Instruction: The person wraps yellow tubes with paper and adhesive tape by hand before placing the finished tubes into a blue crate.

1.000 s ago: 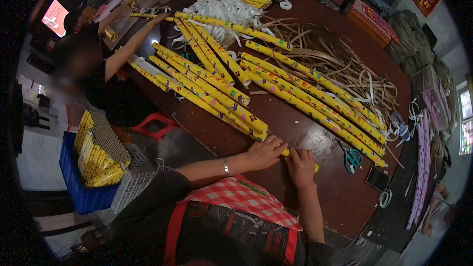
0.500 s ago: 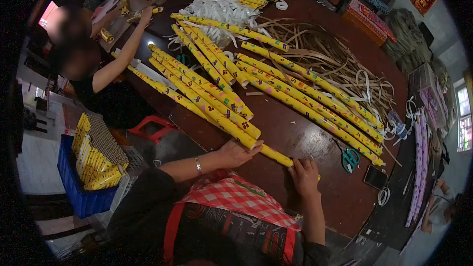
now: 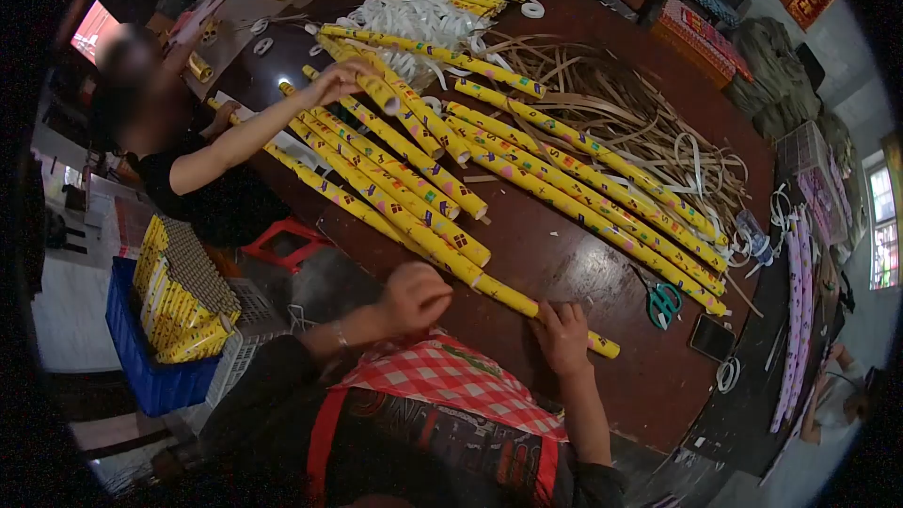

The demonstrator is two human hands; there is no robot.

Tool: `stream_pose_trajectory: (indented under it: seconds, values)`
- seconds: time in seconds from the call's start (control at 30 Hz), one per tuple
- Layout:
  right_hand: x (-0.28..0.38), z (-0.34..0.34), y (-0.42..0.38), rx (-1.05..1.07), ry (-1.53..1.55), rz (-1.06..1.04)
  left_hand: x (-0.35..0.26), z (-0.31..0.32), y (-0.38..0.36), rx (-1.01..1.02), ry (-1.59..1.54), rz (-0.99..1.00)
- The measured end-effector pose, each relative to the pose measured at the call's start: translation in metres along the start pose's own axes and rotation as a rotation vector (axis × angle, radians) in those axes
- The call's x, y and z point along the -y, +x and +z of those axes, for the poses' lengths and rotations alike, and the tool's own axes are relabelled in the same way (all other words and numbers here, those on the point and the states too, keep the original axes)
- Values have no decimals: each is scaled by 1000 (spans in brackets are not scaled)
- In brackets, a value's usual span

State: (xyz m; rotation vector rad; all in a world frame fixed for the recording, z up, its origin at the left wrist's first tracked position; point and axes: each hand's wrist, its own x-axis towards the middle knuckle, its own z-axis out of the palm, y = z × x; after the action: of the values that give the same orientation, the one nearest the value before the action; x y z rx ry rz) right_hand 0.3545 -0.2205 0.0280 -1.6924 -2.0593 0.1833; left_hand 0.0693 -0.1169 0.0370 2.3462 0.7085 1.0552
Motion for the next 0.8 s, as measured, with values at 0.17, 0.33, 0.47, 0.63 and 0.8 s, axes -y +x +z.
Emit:
stream_pose_trajectory:
  seconds: [0.17,0.33,0.47,0.63,0.8]
  values:
    - [-7,7,-7,-14,44,8,43,-50,12,-96,459,-224]
    - [4,-2,-1,3,-13,4,76,-51,20,50,558,-112]
    - [11,-13,0,-79,-25,25,72,-47,28,112,546,-5]
    - [45,-57,26,-194,-33,-42,34,-15,52,188,344,197]
    - [73,-81,59,227,-375,110,12,25,81,248,204,311]
